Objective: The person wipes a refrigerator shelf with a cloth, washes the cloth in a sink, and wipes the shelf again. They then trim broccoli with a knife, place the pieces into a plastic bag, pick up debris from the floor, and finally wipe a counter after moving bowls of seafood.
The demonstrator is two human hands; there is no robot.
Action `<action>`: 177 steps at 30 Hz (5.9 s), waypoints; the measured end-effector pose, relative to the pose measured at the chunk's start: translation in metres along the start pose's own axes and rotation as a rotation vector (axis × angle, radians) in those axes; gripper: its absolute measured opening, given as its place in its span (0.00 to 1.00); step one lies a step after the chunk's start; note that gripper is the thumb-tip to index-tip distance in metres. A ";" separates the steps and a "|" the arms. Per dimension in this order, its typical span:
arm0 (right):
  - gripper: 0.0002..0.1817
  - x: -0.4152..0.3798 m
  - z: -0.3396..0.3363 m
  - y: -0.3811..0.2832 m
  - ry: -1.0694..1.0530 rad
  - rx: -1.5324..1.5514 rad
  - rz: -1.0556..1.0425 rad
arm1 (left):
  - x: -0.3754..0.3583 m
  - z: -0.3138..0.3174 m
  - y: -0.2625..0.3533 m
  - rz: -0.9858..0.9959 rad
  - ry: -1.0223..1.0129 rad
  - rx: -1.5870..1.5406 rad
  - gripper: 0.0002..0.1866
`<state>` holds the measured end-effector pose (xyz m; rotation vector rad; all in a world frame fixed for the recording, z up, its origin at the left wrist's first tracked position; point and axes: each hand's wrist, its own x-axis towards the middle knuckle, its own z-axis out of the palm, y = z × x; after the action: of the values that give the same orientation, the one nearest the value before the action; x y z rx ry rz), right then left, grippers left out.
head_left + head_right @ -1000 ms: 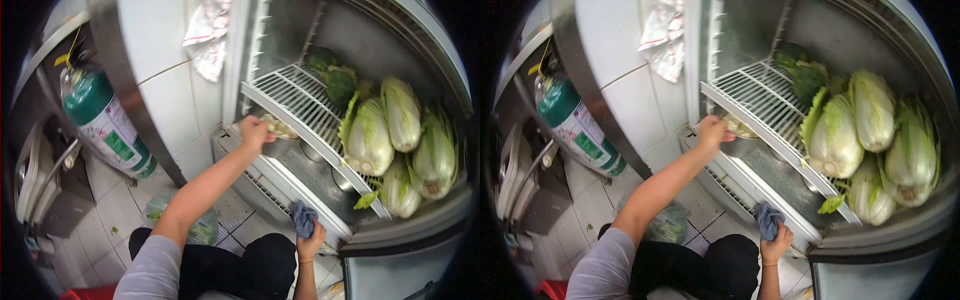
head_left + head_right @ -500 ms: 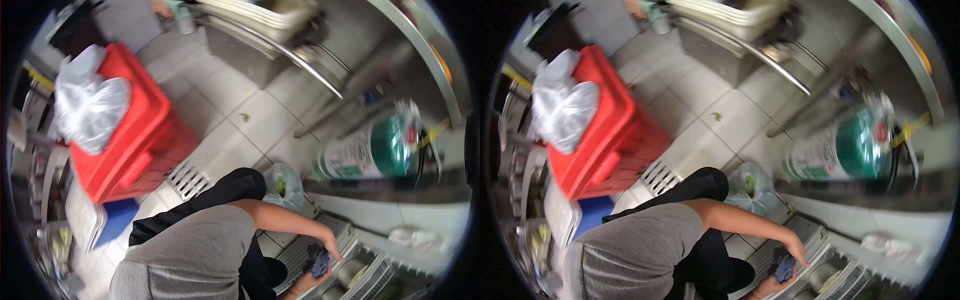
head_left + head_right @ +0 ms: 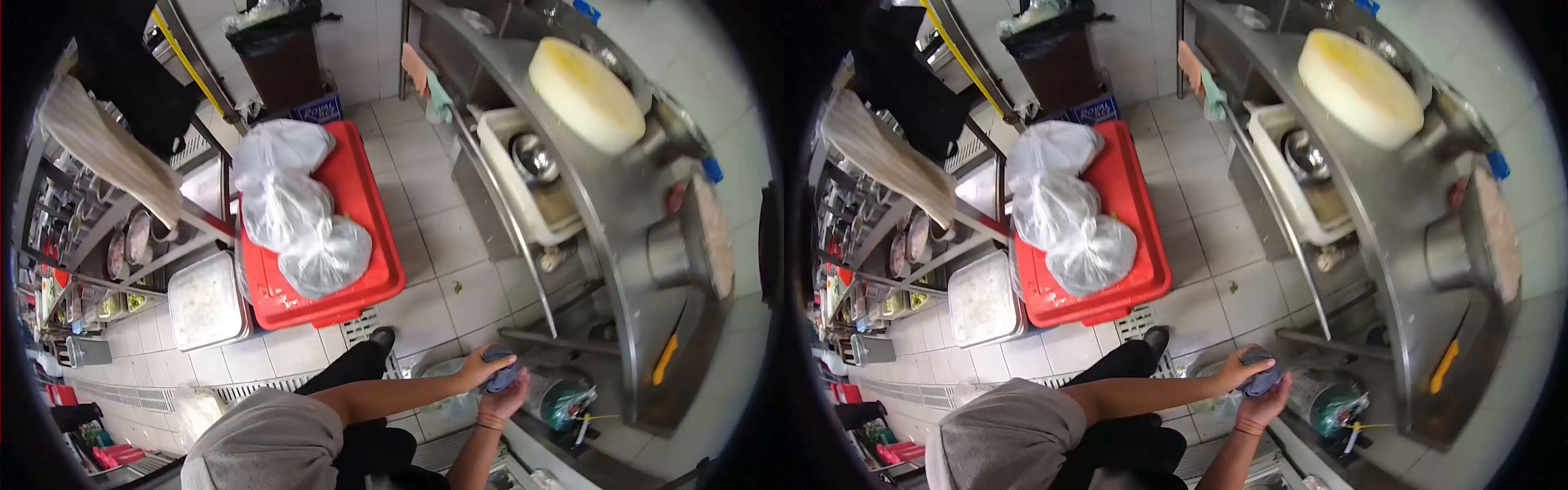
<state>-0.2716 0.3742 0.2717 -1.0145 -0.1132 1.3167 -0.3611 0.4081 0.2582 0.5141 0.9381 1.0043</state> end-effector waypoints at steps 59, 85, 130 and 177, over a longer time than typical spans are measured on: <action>0.25 0.714 0.835 -0.028 0.088 -1.365 -0.119 | 0.841 -0.034 0.752 0.306 -0.237 0.860 0.24; 0.33 0.832 0.911 -0.102 0.501 -1.380 -0.261 | 0.986 -0.018 0.815 -0.641 -0.728 -0.081 0.39; 0.20 0.795 0.970 -0.110 0.354 -0.383 -0.963 | 0.988 -0.002 0.835 -0.072 -0.269 0.118 0.28; 0.19 0.629 0.846 -0.093 0.535 -0.503 -0.262 | 0.805 -0.051 0.815 0.110 -0.841 1.312 0.28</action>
<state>-0.5102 1.3689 0.5428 -1.6876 -0.1673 0.7541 -0.6241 1.4987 0.4967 1.9129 0.6730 0.0487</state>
